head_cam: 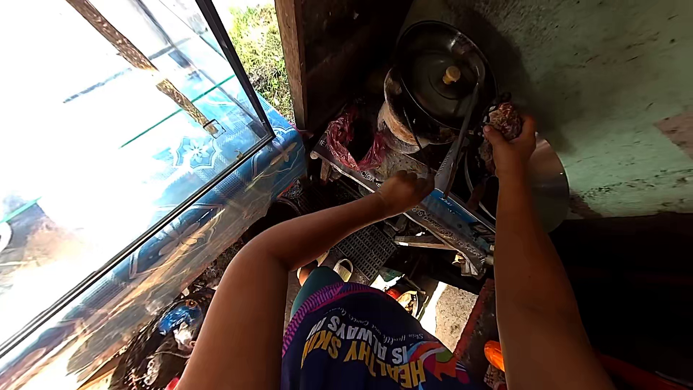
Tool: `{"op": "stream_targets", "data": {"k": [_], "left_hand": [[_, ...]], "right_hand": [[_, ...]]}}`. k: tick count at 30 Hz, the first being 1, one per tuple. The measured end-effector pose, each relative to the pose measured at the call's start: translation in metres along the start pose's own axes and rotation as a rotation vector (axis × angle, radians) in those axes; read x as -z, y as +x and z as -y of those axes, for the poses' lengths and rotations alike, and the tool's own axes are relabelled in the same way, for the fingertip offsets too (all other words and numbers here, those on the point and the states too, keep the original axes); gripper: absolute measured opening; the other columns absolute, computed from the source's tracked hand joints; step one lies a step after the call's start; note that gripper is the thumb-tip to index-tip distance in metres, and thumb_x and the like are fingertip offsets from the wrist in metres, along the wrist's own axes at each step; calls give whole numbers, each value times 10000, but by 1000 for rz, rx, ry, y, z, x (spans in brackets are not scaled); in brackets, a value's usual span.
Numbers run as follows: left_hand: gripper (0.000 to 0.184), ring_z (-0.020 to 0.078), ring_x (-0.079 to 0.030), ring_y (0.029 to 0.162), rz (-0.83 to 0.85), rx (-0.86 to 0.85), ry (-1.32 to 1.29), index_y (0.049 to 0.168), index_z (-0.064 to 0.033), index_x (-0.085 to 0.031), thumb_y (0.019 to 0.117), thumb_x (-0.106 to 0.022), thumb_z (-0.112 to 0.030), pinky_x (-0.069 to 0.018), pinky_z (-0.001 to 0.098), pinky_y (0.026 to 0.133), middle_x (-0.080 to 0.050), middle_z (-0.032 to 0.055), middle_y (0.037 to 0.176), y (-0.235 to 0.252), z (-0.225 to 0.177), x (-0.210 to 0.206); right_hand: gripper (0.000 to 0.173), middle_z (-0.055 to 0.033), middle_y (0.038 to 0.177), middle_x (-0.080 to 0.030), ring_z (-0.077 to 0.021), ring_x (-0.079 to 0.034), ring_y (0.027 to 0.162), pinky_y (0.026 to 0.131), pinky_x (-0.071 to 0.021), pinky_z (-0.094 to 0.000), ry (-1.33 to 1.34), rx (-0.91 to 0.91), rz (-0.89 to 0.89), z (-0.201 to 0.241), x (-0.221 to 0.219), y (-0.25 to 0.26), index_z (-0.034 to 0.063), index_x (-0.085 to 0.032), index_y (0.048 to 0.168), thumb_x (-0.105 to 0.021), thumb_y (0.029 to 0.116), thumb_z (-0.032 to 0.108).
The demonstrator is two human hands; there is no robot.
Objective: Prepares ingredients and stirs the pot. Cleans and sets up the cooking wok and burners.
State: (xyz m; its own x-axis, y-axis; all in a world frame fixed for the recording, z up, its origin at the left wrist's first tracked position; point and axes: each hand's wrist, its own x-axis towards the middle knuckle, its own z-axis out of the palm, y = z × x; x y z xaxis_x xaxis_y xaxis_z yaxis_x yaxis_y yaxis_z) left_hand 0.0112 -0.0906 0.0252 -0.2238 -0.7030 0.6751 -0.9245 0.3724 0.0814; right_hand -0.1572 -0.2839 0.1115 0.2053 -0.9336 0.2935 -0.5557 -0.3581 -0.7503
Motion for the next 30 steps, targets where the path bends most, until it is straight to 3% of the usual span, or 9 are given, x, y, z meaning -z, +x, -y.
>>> {"op": "stream_targets", "data": {"k": [3,8,12,16,19,25,28,30], "left_hand": [[230,285,-671,623,-120,24,-61,1133,22,-731,936,-617,-10,-505,392,533,-694,117,721,-19,17,-13],[240,293,-692,638,-292,141,-218,1091,43,-739,987,-612,-132,-557,406,591,-698,136,717,-27,28,-11],[252,275,-720,676,-463,428,-415,1103,86,-716,972,-621,-108,-594,402,666,-747,186,847,-28,19,-3],[275,119,-543,568,-661,776,-670,1214,116,-637,1012,-555,-52,-508,260,596,-646,139,766,-20,-3,7],[311,46,-584,720,-792,976,-828,1288,107,-590,1053,-487,-69,-516,200,723,-671,132,919,-15,-7,6],[348,48,-579,891,-991,1242,-1064,1343,56,-556,1096,-388,-124,-492,216,800,-640,116,1173,-19,13,-14],[326,12,-480,691,-1062,1283,-1113,1312,25,-577,1098,-390,-134,-435,186,641,-591,23,967,-23,19,-13],[328,13,-510,746,-1104,1292,-1152,1313,35,-578,1097,-389,-123,-457,185,690,-612,38,1030,-25,18,-11]], "right_hand": [[676,-236,1353,-594,-234,-607,1232,1059,-488,-386,-5,10,1,-1,0,1,-20,-484,1425,-798,866,192],[694,-228,1374,-580,-229,-594,1250,1065,-485,-382,13,-11,19,3,0,-1,-6,-463,1446,-793,864,179],[696,-235,1387,-569,-234,-587,1263,1073,-480,-381,14,-14,24,8,0,-3,-14,-449,1456,-789,876,166],[709,-238,1390,-559,-222,-584,1257,1061,-488,-364,33,-2,29,8,0,-3,-19,-435,1460,-787,872,161],[700,-223,1369,-568,-209,-590,1235,1045,-495,-355,42,-2,24,7,0,-2,-21,-437,1452,-785,869,148],[697,-210,1360,-568,-196,-603,1210,1034,-511,-347,28,11,31,3,-1,0,-25,-430,1448,-781,872,149],[701,-208,1379,-557,-196,-596,1229,1045,-509,-354,12,-3,33,5,-1,-1,-12,-415,1470,-771,885,138],[702,-188,1390,-549,-176,-588,1230,1048,-503,-338,-10,-12,42,8,0,-2,-3,-400,1482,-762,898,142]]}}
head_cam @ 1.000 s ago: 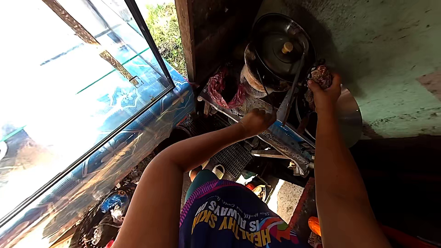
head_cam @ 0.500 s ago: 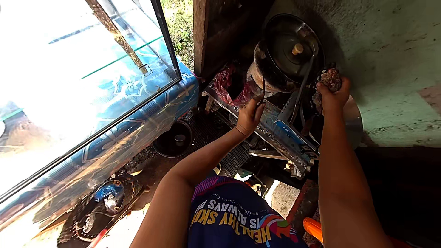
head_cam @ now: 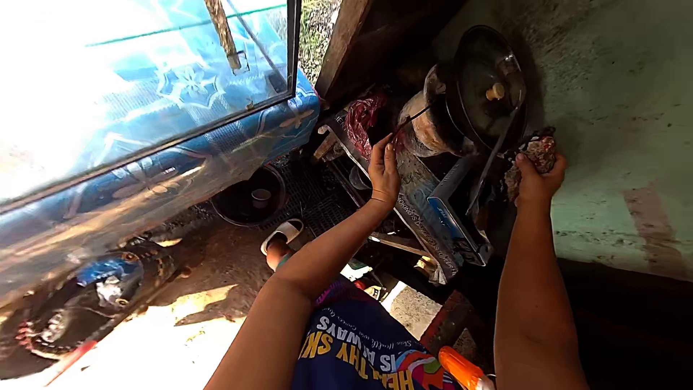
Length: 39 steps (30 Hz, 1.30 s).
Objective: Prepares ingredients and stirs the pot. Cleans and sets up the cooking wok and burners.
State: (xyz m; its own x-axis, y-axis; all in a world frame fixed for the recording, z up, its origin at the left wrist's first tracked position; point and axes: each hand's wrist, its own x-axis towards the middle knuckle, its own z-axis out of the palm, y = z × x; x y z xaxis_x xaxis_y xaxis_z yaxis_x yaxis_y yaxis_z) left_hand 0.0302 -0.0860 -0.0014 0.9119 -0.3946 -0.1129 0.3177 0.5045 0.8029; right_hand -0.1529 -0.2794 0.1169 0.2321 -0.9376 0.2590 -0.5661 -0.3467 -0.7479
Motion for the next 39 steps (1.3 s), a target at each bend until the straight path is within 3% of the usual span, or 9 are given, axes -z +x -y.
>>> {"op": "stream_targets", "data": {"k": [2,6,11,18,21,24,26,33,39], "left_hand": [[326,23,-574,847,-22,-3,-33,1303,56,-585,1093,-399,-110,-504,200,783,-639,68,1095,-5,3,6],[306,-10,-494,720,-56,-56,-72,1273,80,-592,1077,-417,-76,-450,163,672,-614,30,967,-19,11,21],[307,34,-618,965,-23,-133,-92,1261,135,-596,1056,-445,-37,-505,185,888,-672,155,1134,-28,10,32],[304,70,-643,974,-3,-158,-89,1247,131,-612,1056,-455,-46,-520,217,897,-684,171,1117,-27,16,32],[310,31,-614,890,37,-129,-46,1275,113,-598,1069,-451,-66,-511,176,833,-671,145,1086,-30,8,39],[326,-6,-476,668,111,-59,4,1355,-3,-580,1093,-438,-134,-430,140,615,-606,44,990,-35,-8,53],[327,-13,-482,681,147,-40,-1,1368,-42,-570,1105,-425,-171,-439,156,625,-621,-2,1031,-36,-16,66],[309,-12,-529,639,99,116,-29,1289,-187,-619,1109,-371,-228,-490,181,640,-556,-141,730,-30,-63,123],[335,17,-465,474,-98,376,-48,1180,-83,-539,1117,-215,-141,-468,176,529,-436,-107,552,-21,-79,151]], "right_hand": [[692,-169,1376,-543,-156,-593,1201,1023,-514,-320,-24,0,7,3,0,-2,-2,-383,1483,-744,906,124],[688,-131,1380,-539,-146,-592,1205,1017,-525,-323,-72,9,18,0,4,1,24,-369,1497,-724,915,115],[628,-79,1316,-559,-128,-620,1127,960,-552,-329,-80,7,54,-3,16,15,64,-370,1489,-681,944,97],[621,-72,1322,-540,-143,-625,1120,943,-560,-356,0,-58,53,-15,17,22,104,-296,1519,-608,983,63],[639,-57,1337,-531,-132,-617,1130,945,-553,-347,-26,-96,60,-15,16,20,127,-277,1534,-617,993,105],[661,-65,1356,-533,-137,-613,1149,971,-549,-357,-9,-94,53,-22,22,20,127,-266,1551,-625,998,171],[662,-54,1341,-537,-129,-613,1138,965,-549,-349,39,-100,27,-24,22,18,138,-260,1550,-625,1002,207],[728,-70,1348,-531,-112,-618,1113,928,-561,-313,116,-96,-7,-23,18,16,95,-244,1559,-653,972,229],[725,-109,1431,-510,-125,-588,1218,1013,-526,-308,95,-93,-28,-19,19,15,59,-274,1564,-661,966,194]]}}
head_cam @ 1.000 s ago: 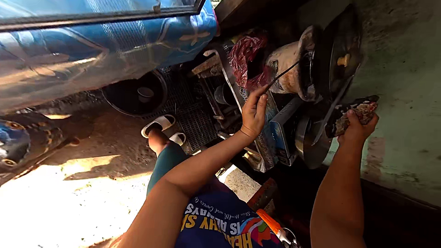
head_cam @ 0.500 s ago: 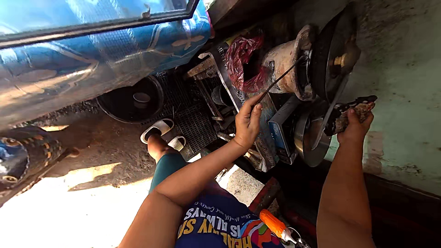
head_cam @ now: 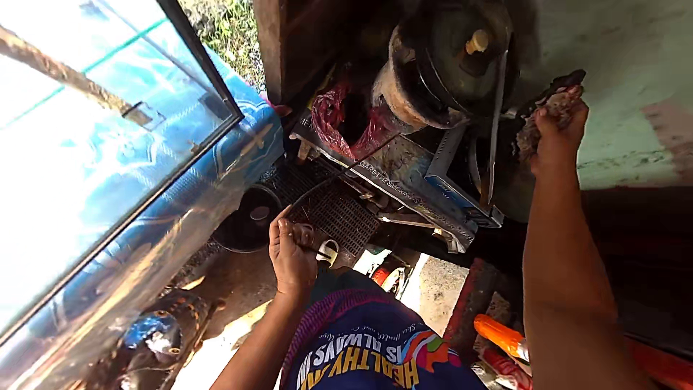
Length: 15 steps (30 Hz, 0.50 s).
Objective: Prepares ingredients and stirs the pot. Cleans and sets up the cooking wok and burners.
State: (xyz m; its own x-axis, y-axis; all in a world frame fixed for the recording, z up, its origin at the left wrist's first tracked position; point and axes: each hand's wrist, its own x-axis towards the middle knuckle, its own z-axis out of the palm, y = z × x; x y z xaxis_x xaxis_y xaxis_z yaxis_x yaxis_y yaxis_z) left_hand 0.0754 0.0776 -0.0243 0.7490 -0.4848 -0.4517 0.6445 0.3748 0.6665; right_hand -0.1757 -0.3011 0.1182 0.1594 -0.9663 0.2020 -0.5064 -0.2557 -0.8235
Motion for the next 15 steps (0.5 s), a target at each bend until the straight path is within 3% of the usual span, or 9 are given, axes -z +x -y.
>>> {"op": "stream_targets", "data": {"k": [3,7,15], "left_hand": [[313,20,-406,423,-106,240,9,1143,-100,-520,1135,-219,-185,-425,171,474,-375,-102,524,9,17,-3],[241,34,-394,436,-113,445,22,1048,-143,-486,1135,-275,-222,-417,186,474,-368,-98,548,29,67,-27],[277,88,-435,517,-139,717,-96,1005,-151,-436,1127,-301,-360,-464,233,540,-426,-20,682,56,170,-132]], "right_hand": [[738,-116,1430,-513,-128,-590,1223,1018,-526,-304,24,19,-8,-1,3,2,46,-284,1562,-680,955,185],[706,-114,1405,-528,-124,-600,1207,1006,-534,-297,68,3,-19,-3,2,2,42,-306,1545,-678,962,187],[713,-135,1435,-530,-148,-594,1237,1018,-534,-321,81,-50,-47,0,-1,2,53,-345,1545,-704,943,185]]}}
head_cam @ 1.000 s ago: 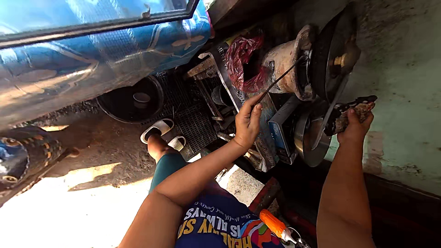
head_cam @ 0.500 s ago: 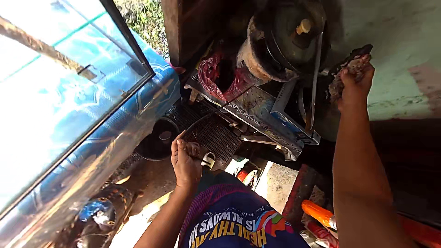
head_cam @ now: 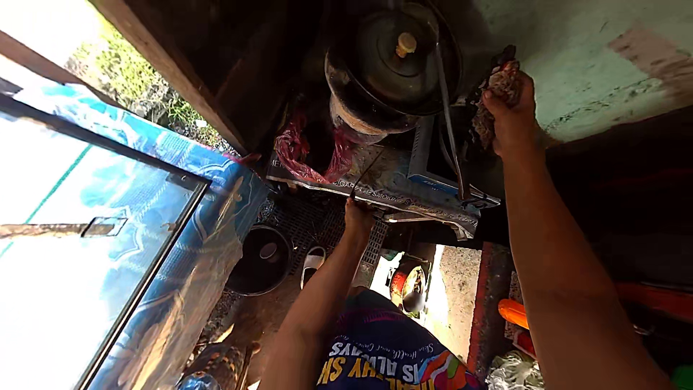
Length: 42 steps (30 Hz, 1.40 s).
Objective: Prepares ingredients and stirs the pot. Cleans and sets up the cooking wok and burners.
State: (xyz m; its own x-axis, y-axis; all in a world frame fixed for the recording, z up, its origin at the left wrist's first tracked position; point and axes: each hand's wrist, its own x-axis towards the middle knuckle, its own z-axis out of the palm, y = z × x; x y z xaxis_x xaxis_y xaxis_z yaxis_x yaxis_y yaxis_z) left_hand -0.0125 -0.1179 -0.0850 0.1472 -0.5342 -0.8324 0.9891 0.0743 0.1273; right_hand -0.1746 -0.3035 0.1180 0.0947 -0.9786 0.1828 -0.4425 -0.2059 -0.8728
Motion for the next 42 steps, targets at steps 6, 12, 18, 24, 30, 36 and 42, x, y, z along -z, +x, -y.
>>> {"op": "stream_targets", "data": {"k": [6,12,18,24,30,36,42], "left_hand": [[564,334,-397,1426,44,64,460,1628,-137,-130,1130,-371,-248,-409,521,1109,-284,188,1628,20,37,-58],[730,428,-390,1415,49,38,637,1628,-112,-52,1059,-509,-92,-432,568,1085,-236,264,1625,6,33,-60],[520,361,-459,1367,-56,95,672,1556,-46,-277,1080,-470,-125,-466,468,1050,-344,244,1572,1,10,-20],[445,327,-478,1338,-101,90,691,1518,-28,-348,1090,-430,-119,-465,420,1033,-362,232,1559,-7,-12,3],[450,311,-506,1302,-80,96,734,1526,-30,-339,1093,-418,-122,-478,389,1013,-379,237,1540,-8,-21,14],[430,281,-541,1234,-99,107,767,1492,-21,-373,1080,-439,-126,-490,363,970,-434,221,1485,-11,-27,27],[387,232,-568,1094,-165,79,791,1426,2,-406,1069,-444,-141,-503,319,901,-504,199,1342,-10,-44,51]], "right_hand": [[729,-157,1478,-509,-158,-570,1286,1057,-510,-328,-44,-46,28,7,0,-1,68,-359,1554,-723,930,164],[700,-146,1480,-503,-169,-580,1270,1030,-528,-350,36,-136,27,12,6,-5,105,-348,1566,-695,964,194],[714,-171,1457,-520,-197,-584,1270,1038,-524,-374,56,-135,28,11,1,-1,82,-376,1537,-738,926,168],[684,-201,1432,-539,-243,-575,1282,1053,-504,-435,-9,-161,12,20,-7,-7,69,-433,1489,-770,900,153],[712,-201,1465,-516,-242,-561,1308,1074,-492,-421,-10,-137,3,18,-8,-12,67,-424,1499,-783,890,144],[755,-219,1533,-462,-277,-509,1384,1133,-447,-454,-19,-141,-24,15,-4,-16,69,-336,1579,-726,961,259],[717,-208,1453,-542,-231,-579,1304,1090,-494,-410,113,-67,-192,14,8,-32,37,-367,1552,-716,961,247]]}}
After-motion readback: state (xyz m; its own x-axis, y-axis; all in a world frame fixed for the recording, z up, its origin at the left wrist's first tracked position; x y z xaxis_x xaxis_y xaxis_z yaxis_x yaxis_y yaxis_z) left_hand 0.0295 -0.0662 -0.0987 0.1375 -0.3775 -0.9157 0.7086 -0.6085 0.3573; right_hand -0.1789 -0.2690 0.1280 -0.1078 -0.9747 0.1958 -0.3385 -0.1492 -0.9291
